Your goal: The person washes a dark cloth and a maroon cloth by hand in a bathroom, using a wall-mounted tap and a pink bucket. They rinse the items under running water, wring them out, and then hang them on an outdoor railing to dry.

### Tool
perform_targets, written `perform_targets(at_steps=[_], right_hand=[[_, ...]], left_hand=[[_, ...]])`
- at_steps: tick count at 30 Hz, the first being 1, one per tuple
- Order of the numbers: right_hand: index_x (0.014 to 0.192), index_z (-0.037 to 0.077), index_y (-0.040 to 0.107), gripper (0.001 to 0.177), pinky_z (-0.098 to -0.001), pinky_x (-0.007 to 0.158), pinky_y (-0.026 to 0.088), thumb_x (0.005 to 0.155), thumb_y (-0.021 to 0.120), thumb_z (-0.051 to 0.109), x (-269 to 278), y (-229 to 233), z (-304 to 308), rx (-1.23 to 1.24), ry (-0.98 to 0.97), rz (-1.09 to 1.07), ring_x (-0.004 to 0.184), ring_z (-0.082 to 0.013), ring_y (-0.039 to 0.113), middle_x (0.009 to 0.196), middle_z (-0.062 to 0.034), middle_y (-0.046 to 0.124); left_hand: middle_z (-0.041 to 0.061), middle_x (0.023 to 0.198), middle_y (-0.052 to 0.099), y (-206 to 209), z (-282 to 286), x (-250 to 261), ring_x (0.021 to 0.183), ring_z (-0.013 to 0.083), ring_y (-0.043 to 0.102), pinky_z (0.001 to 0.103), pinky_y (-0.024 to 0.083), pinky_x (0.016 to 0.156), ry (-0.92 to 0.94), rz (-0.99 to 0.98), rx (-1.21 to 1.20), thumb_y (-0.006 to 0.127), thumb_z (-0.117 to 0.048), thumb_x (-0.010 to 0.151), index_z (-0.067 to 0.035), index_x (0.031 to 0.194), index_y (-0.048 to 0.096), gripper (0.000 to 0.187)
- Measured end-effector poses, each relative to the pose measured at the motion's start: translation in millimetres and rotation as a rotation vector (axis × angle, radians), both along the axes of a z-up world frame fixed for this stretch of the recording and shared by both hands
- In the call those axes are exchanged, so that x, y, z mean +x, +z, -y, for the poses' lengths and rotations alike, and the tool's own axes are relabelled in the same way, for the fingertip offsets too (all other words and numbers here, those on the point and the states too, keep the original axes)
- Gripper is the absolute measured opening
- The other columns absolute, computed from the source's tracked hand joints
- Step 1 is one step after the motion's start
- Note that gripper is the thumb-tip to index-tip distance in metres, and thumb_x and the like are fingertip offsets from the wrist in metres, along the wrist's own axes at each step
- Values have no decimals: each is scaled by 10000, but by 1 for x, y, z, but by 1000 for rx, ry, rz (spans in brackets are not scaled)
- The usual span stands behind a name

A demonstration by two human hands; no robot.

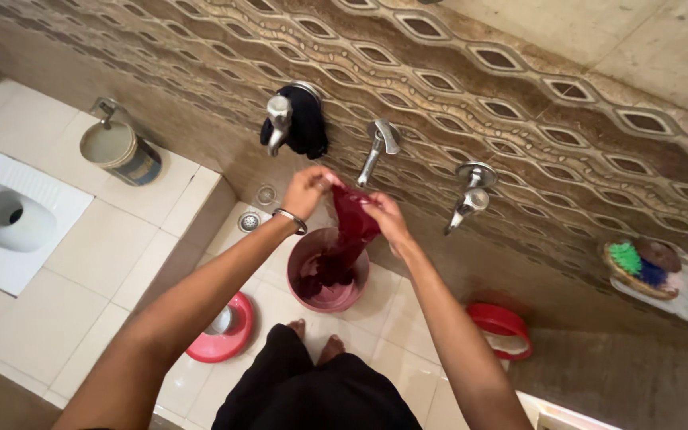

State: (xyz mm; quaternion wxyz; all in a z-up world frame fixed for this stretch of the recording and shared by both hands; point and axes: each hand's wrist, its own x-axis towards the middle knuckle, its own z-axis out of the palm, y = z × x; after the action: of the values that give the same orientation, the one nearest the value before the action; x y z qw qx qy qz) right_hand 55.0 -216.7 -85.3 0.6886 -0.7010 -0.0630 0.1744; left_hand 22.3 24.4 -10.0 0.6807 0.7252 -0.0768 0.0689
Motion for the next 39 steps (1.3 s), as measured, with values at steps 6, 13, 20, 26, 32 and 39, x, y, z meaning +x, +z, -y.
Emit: perform_targets(at_steps=[6, 13, 20, 26, 32, 39], right_hand=[[1091, 54, 647, 412, -368, 813, 559, 718, 817, 11, -27, 90, -26, -325, 256, 502, 922, -211, 687, 1007, -88, 701], [1077, 57, 663, 370, -463, 750, 557, 753, 842, 62, -64, 178, -27, -739, -189, 788, 903, -385, 697, 1031, -155, 682], [1132, 28, 629, 401, -520, 714, 536, 804, 819, 158, -56, 132, -35, -861, -336, 682, 860, -439, 680, 978, -183, 700], [1053, 82, 748, 285, -532, 734, 543, 836, 769, 266, -40, 15, -7, -927, -281, 323, 842, -420, 704, 899, -206, 726], [1067, 126, 792, 246, -515, 796, 538, 970, 704, 335, -35, 76, 23, -1060, -117, 402, 932, -413, 691, 961, -224, 720], [1146, 127, 778, 321, -489, 813, 556, 890, 612, 30, -59, 236, 8, -979, -176, 696, 876, -393, 719, 985, -199, 737]], left_hand=[[158, 914, 718, 60, 15, -6, 844, 356, 713, 431, 548, 735, -75, 221, 367, 521, -197, 1080, -75, 1102, 589, 141], [161, 885, 686, 125, 13, -13, 822, 395, 681, 497, 548, 683, -422, 572, 990, 660, -295, 867, -43, 1154, 570, 393], [101, 924, 659, 137, 12, 29, 923, 315, 692, 427, 572, 678, -348, 814, 1212, 714, -157, 873, -108, 933, 706, 78], [123, 966, 603, 179, -25, 22, 950, 351, 612, 433, 513, 825, -237, 703, 772, 749, -154, 781, -65, 902, 675, 167], [70, 1078, 717, 134, -72, 45, 985, 186, 621, 325, 499, 899, -271, 322, 143, 577, -223, 1086, -58, 1013, 608, 183], [51, 905, 722, 118, -100, 59, 820, 130, 645, 294, 525, 791, -213, -49, -125, 474, -258, 1110, -76, 1016, 537, 214]])
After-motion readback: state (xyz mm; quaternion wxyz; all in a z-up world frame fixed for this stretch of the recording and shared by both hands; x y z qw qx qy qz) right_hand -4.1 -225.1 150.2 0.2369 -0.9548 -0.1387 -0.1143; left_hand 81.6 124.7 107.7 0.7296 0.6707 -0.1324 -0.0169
